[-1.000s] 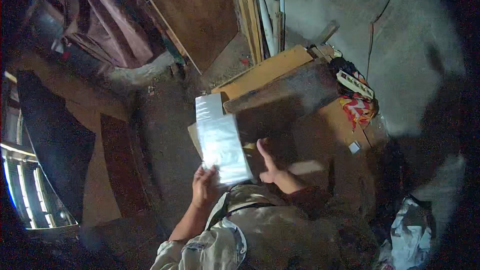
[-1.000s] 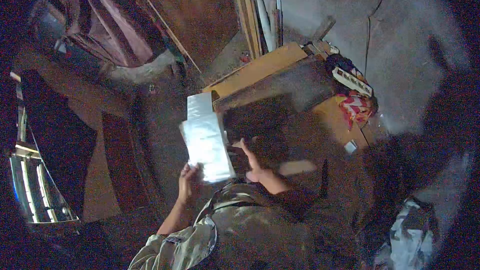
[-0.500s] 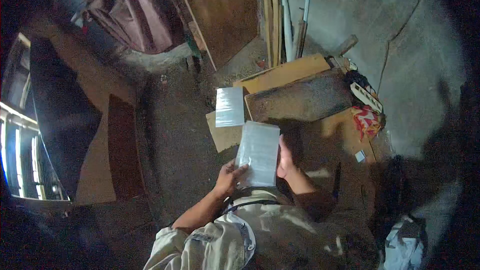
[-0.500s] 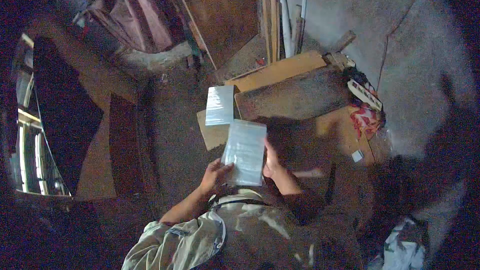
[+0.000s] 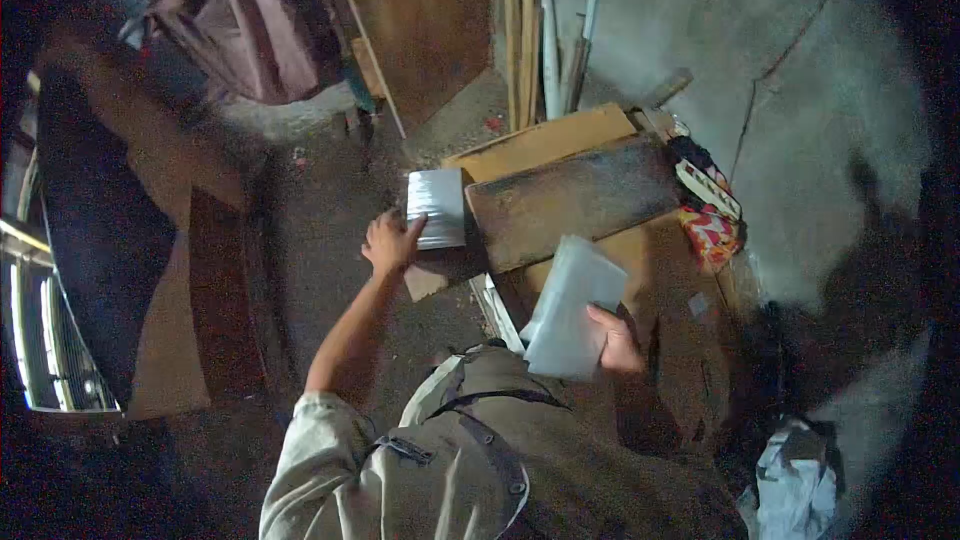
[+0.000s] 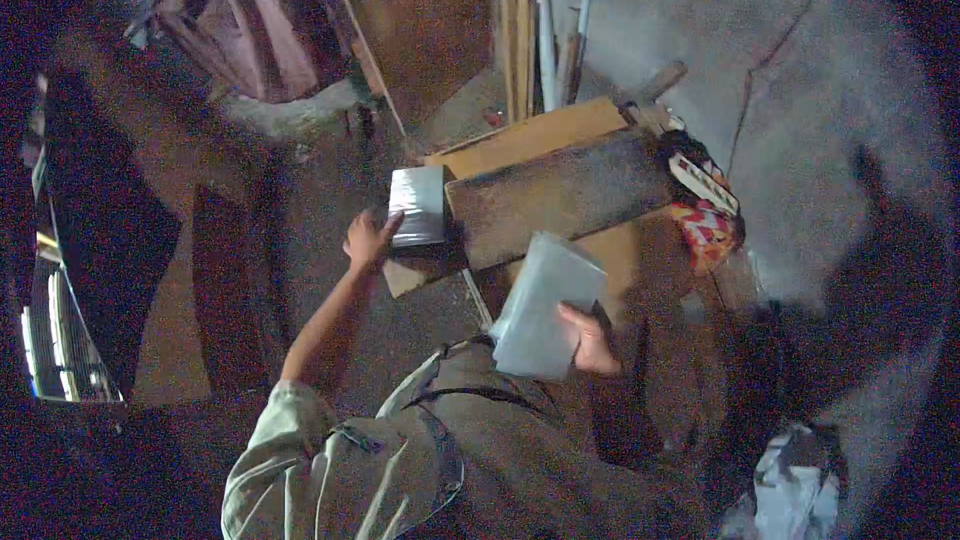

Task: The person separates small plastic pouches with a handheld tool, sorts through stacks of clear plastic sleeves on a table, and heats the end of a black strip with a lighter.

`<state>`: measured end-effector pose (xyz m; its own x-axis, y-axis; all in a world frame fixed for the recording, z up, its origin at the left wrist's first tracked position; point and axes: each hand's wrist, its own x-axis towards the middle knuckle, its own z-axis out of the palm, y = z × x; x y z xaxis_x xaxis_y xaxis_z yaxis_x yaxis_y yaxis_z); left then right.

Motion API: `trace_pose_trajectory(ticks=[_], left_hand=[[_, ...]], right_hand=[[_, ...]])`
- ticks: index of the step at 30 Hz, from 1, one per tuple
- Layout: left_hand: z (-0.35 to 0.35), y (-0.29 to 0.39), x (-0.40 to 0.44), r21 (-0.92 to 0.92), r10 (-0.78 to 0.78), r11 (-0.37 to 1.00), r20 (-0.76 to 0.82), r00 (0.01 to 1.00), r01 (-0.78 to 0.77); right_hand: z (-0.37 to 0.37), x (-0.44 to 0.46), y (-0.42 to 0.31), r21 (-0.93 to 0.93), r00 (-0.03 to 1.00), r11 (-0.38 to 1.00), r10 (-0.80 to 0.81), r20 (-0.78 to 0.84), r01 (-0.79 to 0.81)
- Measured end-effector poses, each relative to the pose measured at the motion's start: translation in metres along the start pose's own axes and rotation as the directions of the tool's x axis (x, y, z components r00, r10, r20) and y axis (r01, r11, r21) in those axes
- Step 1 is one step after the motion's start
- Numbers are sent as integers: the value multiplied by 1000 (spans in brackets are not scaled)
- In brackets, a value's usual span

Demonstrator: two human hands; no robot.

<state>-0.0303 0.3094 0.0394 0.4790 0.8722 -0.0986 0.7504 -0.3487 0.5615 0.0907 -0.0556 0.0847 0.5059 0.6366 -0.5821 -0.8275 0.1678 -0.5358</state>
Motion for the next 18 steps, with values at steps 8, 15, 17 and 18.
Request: trace_pose_trajectory(ticks=[8,15,17,18], left_hand=[[31,-15,47,-231,-102,955,341,935,188],[48,-28,54,-526,60,851,117,991,11],[32,-17,39,-651,110,759,95,989,-22],[28,-15,31,-742,164,663,19,986,-96]], right_hand=[[-5,-60,7,-446,775,801,-554,-304,398],[-69,-53,30,-178,904,961,-260,-340,210],[-86,-47,36,-67,942,989,-143,-304,128],[-92,-42,38,-36,953,995,-102,-284,96]])
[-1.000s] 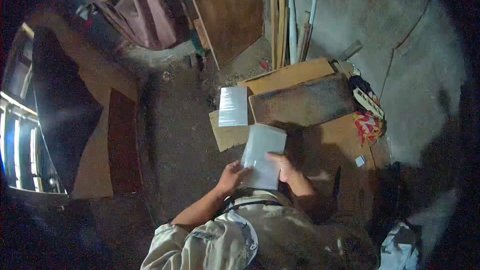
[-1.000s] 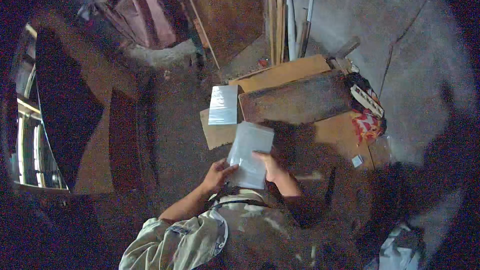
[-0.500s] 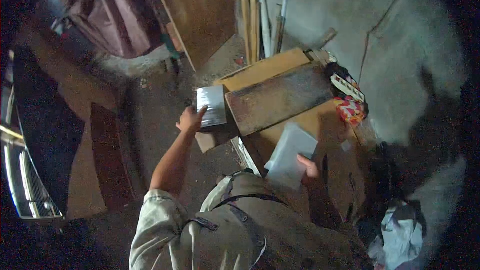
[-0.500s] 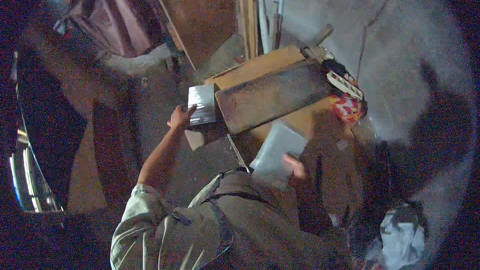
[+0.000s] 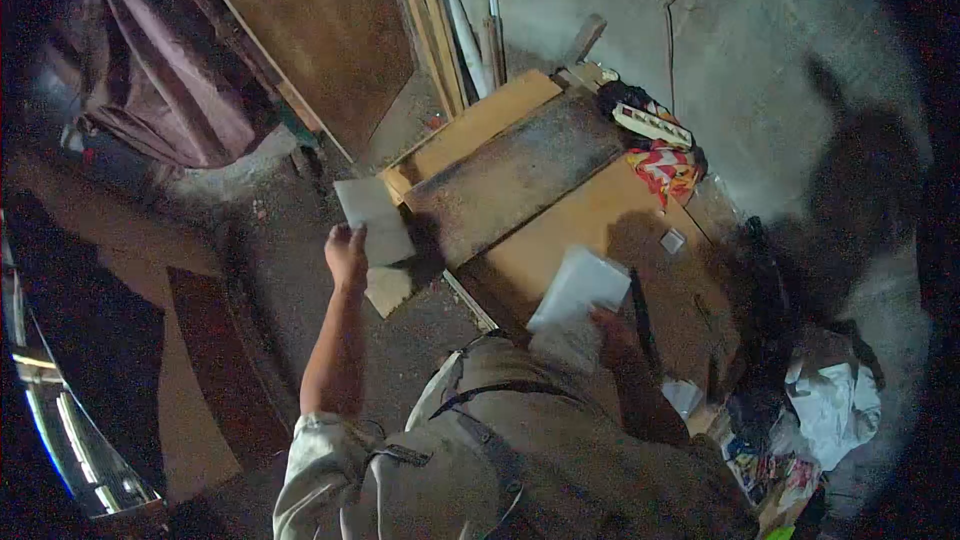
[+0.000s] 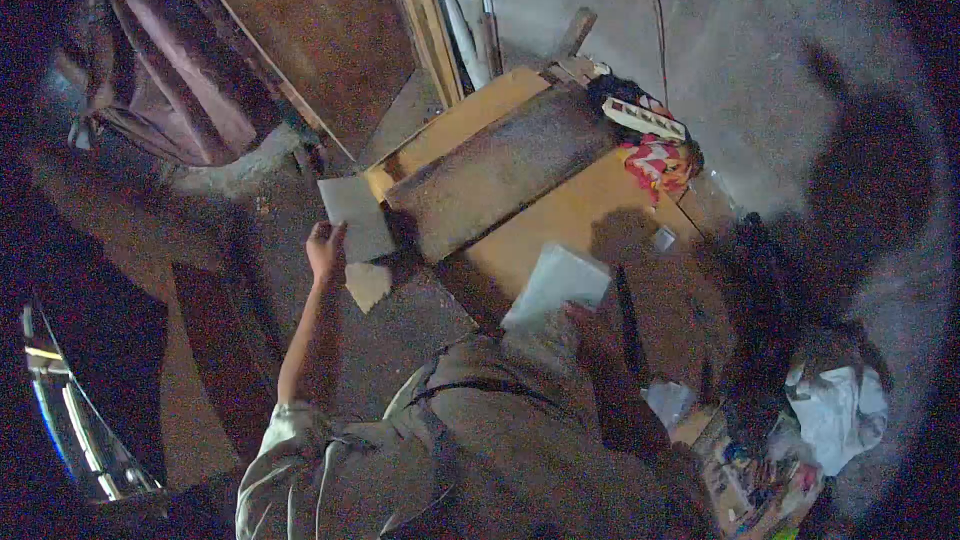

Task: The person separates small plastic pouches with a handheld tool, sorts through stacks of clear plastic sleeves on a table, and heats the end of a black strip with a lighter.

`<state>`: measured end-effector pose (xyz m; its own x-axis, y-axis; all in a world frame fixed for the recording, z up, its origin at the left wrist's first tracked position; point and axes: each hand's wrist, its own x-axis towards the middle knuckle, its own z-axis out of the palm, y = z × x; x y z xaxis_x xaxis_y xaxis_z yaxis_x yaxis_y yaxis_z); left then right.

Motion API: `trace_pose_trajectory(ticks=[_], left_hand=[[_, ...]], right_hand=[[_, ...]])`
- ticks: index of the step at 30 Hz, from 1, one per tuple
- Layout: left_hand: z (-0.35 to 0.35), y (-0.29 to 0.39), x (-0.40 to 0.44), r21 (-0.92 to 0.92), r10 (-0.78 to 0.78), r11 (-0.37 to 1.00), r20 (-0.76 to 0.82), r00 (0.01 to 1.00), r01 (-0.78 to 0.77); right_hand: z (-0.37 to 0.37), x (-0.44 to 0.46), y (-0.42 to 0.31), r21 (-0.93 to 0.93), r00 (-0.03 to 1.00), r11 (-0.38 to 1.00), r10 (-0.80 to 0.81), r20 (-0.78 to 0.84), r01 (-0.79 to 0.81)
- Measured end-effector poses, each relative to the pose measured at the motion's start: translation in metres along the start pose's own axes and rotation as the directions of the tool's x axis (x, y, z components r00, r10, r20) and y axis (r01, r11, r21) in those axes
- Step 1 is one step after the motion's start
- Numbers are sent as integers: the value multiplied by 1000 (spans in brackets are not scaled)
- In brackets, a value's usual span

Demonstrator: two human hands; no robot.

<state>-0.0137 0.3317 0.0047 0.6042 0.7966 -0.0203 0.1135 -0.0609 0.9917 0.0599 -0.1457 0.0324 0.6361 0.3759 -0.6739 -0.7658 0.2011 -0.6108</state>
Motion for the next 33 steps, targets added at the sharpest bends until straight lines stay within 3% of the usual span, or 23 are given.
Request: trace_pose_trajectory(ticks=[1,2,3,5,7,8,9,10,11,12,14,15,16,17,19,21,23,24,25,27,29,32,33], left_hand=[[-1,10,-11,-117,91,989,-24,996,-93],[0,38,-30,153,109,984,-82,991,-96],[-2,42,-39,157,108,983,-77,991,-95],[-9,45,-60,-128,83,988,-73,994,-91],[-8,70,-99,-132,-11,991,-32,999,7],[0,78,-118,-151,31,988,29,999,-27],[3,92,-137,-91,-64,993,105,992,74],[14,79,-150,-207,-151,964,103,983,170],[22,75,-167,-195,-195,957,121,973,216],[29,57,-174,-253,-178,941,201,963,226],[58,75,-195,-505,-322,738,320,891,448],[68,50,-198,-507,-263,756,346,901,415],[74,56,-207,-522,-305,681,436,847,514],[78,62,-214,-527,-335,597,521,785,605],[78,68,-220,-521,-383,545,542,748,657],[79,64,-220,-514,-426,490,563,708,704],[79,48,-219,-575,-472,395,542,696,716],[75,62,-219,-531,-348,474,619,704,702],[76,71,-219,-543,-349,470,610,711,696],[81,82,-220,-295,-471,612,610,637,734],[84,68,-222,-360,-431,598,609,666,716],[84,60,-223,-360,-399,671,562,725,648],[85,64,-221,-393,-388,675,531,754,624]], right_hand=[[-3,5,3,20,999,999,35,22,-35],[-3,11,4,29,997,998,60,41,-61],[-1,15,6,45,995,996,79,57,-81],[7,23,8,67,990,991,106,95,-113],[20,24,7,88,980,985,133,148,-147],[28,23,7,97,974,982,144,177,-163],[39,17,3,99,966,980,150,213,-174],[54,11,-1,90,957,984,127,262,-155],[71,-1,-7,79,944,994,46,327,-76],[92,-12,-13,64,912,996,-90,400,70],[107,-9,-4,-26,949,999,-15,316,25],[112,-6,0,-111,974,994,49,221,-25],[108,-2,18,-344,966,914,-149,214,217],[104,6,26,-354,965,910,-142,222,215],[101,17,35,-356,915,858,-273,296,371],[101,19,36,-456,960,848,-205,191,272],[108,12,39,-343,958,903,-198,205,260],[121,-5,27,-274,963,942,-132,233,195],[124,-3,29,-284,962,939,-124,242,192],[123,4,39,-224,905,890,-339,259,397],[119,11,38,-227,917,912,-269,295,341],[124,21,34,-410,777,665,-477,410,624],[125,26,37,-410,774,662,-473,420,627]])
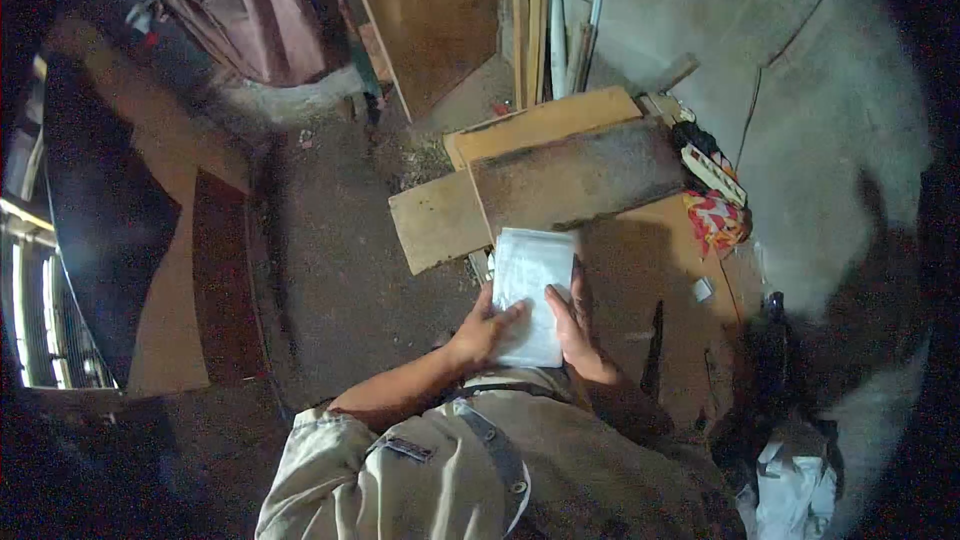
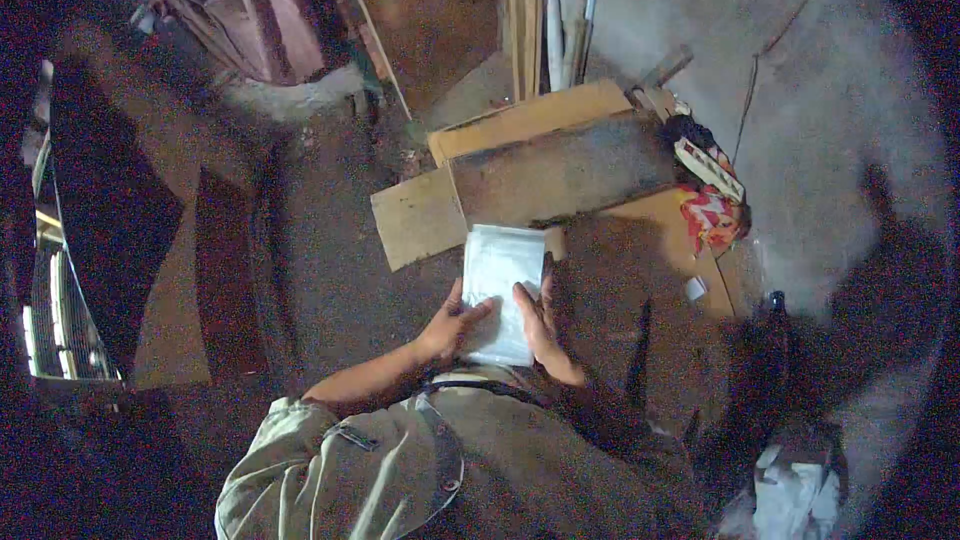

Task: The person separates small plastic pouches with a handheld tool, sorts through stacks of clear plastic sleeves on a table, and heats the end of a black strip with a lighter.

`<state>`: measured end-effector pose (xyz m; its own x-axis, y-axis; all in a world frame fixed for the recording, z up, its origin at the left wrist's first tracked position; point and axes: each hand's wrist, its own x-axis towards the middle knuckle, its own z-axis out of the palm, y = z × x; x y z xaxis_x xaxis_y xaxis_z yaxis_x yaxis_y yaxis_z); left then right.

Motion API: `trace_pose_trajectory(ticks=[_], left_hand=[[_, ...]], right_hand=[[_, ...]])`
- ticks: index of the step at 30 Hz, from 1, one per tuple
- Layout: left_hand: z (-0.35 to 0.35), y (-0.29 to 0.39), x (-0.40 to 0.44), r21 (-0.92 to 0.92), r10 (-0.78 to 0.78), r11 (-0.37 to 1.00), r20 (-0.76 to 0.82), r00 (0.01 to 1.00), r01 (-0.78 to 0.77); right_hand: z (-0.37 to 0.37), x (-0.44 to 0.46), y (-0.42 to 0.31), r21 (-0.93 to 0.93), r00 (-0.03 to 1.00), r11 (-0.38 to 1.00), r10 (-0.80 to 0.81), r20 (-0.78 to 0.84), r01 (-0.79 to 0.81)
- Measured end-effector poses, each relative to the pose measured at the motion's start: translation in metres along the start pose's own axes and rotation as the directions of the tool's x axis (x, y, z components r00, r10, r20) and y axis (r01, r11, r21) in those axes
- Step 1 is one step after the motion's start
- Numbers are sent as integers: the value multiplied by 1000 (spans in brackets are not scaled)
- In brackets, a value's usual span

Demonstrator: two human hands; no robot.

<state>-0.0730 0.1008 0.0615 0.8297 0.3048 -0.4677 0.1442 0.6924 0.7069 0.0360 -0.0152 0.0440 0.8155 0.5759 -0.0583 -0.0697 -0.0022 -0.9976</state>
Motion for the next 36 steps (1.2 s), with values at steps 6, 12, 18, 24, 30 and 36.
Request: trace_pose_trajectory(ticks=[6,12,18,24,30,36], left_hand=[[-10,12,2,-96,90,991,-39,995,-93],[-21,19,0,-97,61,992,-135,989,-75],[-13,24,-9,-150,32,988,-92,995,-45],[0,26,-10,33,-27,999,-57,998,29],[11,24,-12,72,-158,986,59,986,154],[17,38,-10,301,-311,920,168,935,252]], right_hand=[[18,0,-16,151,955,945,277,108,-291],[24,9,21,171,974,960,216,61,-223],[28,4,17,197,935,914,344,82,-354],[12,-1,2,-25,961,964,267,66,-266],[-18,-16,-12,263,911,881,413,-24,-392],[-85,-9,-24,319,968,932,221,-118,-174]])
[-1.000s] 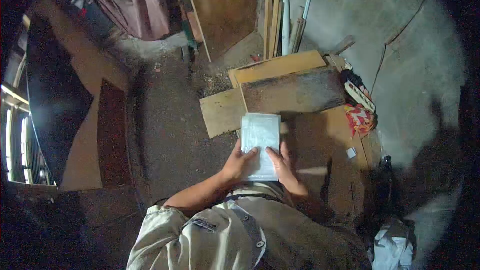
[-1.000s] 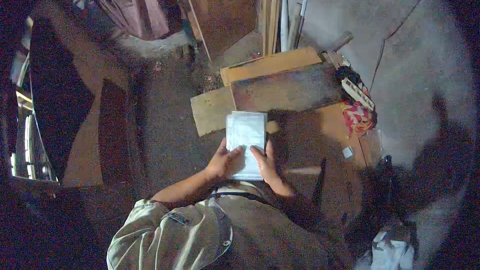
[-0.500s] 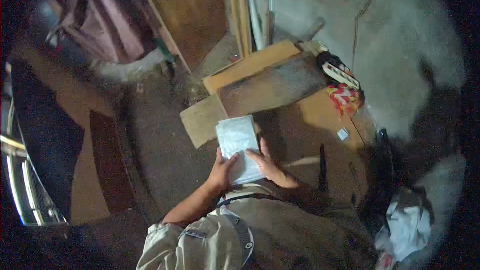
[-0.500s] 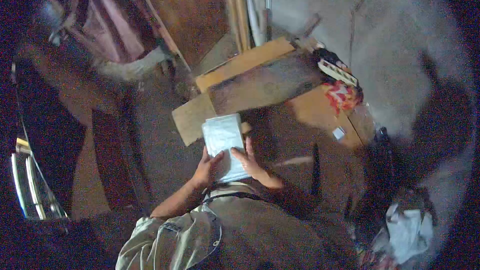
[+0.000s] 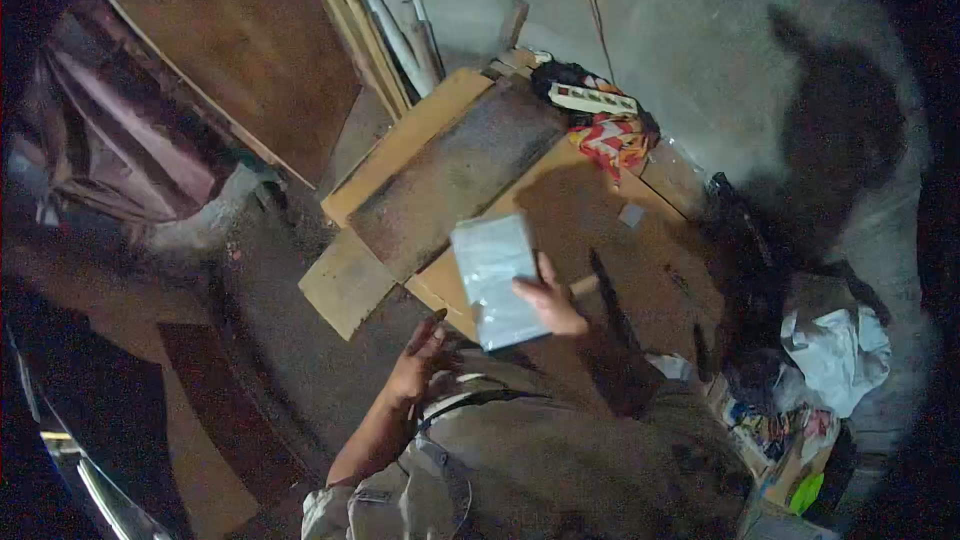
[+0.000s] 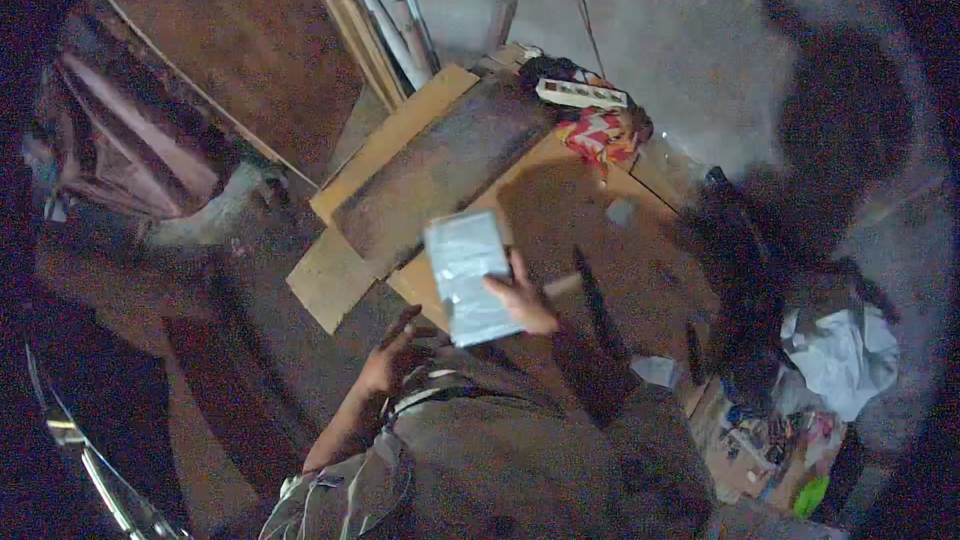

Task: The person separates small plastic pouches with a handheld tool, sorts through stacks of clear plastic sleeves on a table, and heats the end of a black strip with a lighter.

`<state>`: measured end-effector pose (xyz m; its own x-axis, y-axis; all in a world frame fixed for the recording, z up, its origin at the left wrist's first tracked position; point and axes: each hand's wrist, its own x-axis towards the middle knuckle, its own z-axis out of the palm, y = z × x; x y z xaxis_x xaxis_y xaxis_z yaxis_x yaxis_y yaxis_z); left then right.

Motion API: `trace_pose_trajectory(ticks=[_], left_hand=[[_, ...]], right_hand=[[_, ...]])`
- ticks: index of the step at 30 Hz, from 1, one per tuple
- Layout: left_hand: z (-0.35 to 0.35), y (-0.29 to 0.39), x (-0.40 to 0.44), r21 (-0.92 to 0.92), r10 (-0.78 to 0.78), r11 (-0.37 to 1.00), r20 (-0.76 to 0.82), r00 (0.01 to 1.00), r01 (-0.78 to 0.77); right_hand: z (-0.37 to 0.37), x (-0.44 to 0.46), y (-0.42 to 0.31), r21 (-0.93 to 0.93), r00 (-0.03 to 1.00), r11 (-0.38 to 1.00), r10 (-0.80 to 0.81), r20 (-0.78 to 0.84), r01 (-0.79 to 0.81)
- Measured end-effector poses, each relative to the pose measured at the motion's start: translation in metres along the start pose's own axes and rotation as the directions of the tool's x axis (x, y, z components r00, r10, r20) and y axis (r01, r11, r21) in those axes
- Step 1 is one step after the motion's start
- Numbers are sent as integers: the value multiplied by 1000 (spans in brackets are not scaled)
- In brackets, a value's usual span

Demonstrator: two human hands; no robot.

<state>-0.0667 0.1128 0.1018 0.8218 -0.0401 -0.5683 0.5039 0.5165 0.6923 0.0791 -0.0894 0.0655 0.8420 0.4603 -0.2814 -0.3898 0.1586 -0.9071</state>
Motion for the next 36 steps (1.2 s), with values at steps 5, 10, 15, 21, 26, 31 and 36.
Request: trace_pose_trajectory(ticks=[5,10,15,21,26,31,36], left_hand=[[-15,-6,2,286,101,952,55,993,-112],[-24,-12,4,171,-2,985,-79,997,15],[-29,-14,5,146,-36,988,-116,993,53],[-40,-20,4,471,175,854,141,974,-222],[-38,-22,6,366,97,924,51,994,-109],[-39,-24,7,198,24,980,-37,999,-16],[-49,-37,8,382,142,912,41,989,-147]], right_hand=[[-63,16,-23,-266,952,964,-67,-300,-16],[-188,77,94,7,845,968,-215,-490,250],[-216,80,143,190,939,980,17,-343,52],[-112,32,45,-17,958,990,-138,-252,138],[-100,33,26,-248,999,968,27,-45,-37],[-67,18,-21,-480,981,859,192,-23,-180],[-75,27,-1,-333,942,917,288,170,-221]])
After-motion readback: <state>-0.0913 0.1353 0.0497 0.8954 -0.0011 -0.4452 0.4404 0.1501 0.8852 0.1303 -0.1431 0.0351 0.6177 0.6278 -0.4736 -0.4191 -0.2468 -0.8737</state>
